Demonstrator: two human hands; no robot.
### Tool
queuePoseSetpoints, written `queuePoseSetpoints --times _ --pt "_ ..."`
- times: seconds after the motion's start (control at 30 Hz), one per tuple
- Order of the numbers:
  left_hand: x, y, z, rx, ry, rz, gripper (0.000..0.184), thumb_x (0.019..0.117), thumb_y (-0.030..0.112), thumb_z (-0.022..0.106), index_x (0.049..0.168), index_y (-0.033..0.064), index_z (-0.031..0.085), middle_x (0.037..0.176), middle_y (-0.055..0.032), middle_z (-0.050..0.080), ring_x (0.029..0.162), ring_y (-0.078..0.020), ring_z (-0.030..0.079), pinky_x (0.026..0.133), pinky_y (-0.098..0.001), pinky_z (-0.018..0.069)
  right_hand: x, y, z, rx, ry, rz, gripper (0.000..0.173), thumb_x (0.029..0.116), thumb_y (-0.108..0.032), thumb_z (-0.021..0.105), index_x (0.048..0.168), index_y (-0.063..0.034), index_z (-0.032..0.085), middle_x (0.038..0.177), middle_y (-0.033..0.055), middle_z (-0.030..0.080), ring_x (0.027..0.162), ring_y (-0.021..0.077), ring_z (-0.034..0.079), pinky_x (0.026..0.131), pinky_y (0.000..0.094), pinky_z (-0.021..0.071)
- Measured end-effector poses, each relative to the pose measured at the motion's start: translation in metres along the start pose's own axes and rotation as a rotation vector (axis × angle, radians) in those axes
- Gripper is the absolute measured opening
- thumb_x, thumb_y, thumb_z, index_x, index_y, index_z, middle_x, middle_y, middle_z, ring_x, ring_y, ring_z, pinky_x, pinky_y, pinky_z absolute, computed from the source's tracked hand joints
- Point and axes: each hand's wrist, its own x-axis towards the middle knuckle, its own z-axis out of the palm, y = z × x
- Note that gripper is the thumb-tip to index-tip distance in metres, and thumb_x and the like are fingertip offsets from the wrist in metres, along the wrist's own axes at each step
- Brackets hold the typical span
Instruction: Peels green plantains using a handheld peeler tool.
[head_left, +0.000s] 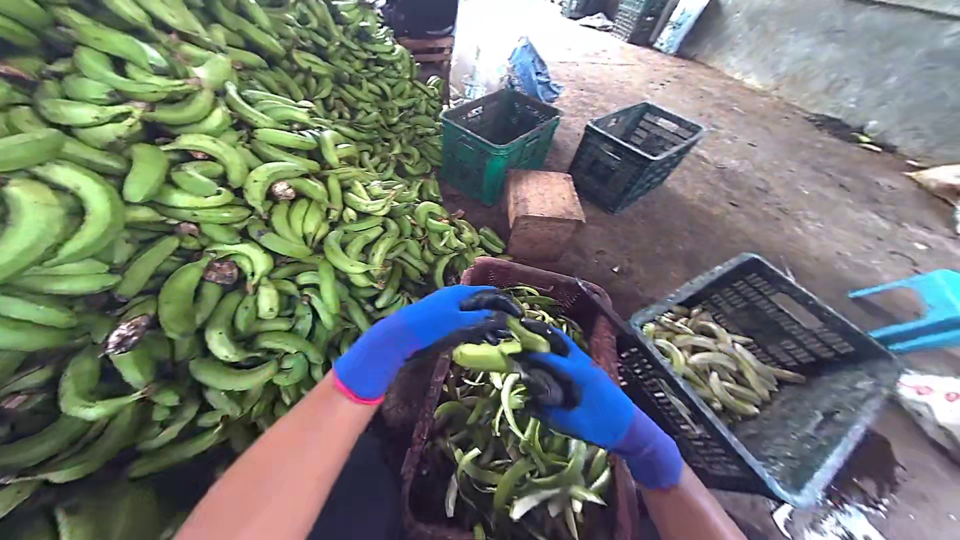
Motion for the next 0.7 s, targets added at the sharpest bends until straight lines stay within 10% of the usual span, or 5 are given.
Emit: queuePoseSetpoints --times 0.13,0.23,0.43,0.57,0.7 --pt "0.027 0.006 0.051 0.011 0.404 0.112 0.052 0.1023 0.020 0.058 0.151 0.0099 0.044 0.138 -0.0110 0.060 0.119 -0.0158 0.061 0.101 -0.0367 0.0502 -0.021 0.007 -0.016 0.219 0.447 0.227 0.060 0.0796 -0.020 0.074 0.127 0.0138 0.060 0.133 0.0227 0.060 0.120 0.0121 0.060 0.103 0.0254 0.0484" --pt "0.025 -0.009 0.081 -0.144 0.566 0.025 0.076 0.1007 0.026 0.059 0.162 0.0068 0.018 0.161 -0.0191 0.034 0.145 -0.0257 0.040 0.117 -0.0420 0.0355 -0.021 0.008 -0.010 0.582 0.780 0.356 0.049 0.0919 -0.015 0.059 0.133 0.0097 0.047 0.109 0.0032 0.065 0.094 -0.0001 0.065 0.085 0.0205 0.0561" --pt "0.025 -0.017 0.093 -0.668 0.583 -0.081 0.040 0.1049 0.016 0.054 0.141 0.0006 0.044 0.106 -0.0132 0.066 0.082 -0.0180 0.070 0.067 -0.0323 0.0614 -0.023 0.005 -0.005 0.507 0.234 0.315 0.061 0.0900 -0.015 0.067 0.144 0.0064 0.048 0.138 0.0147 0.059 0.119 0.0106 0.062 0.102 0.0272 0.0524" --pt "0.012 -0.020 0.075 -0.175 0.676 -0.122 0.056 0.1007 0.018 0.063 0.149 -0.0005 0.040 0.124 -0.0190 0.062 0.102 -0.0170 0.066 0.088 -0.0335 0.0547 -0.022 -0.014 -0.006 0.065 0.090 0.395 0.059 0.0924 -0.019 0.064 0.148 -0.0071 0.051 0.128 0.0123 0.067 0.113 0.0159 0.065 0.100 0.0360 0.0516" --pt "0.009 -0.030 0.065 -0.100 0.699 -0.137 0.054 0.1002 0.027 0.064 0.144 0.0014 0.045 0.121 -0.0183 0.064 0.106 -0.0213 0.064 0.093 -0.0419 0.0525 -0.035 -0.002 0.006 0.058 0.410 0.086 0.043 0.0912 -0.019 0.066 0.124 0.0096 0.062 0.105 0.0083 0.073 0.092 0.0032 0.069 0.085 0.0233 0.0588"
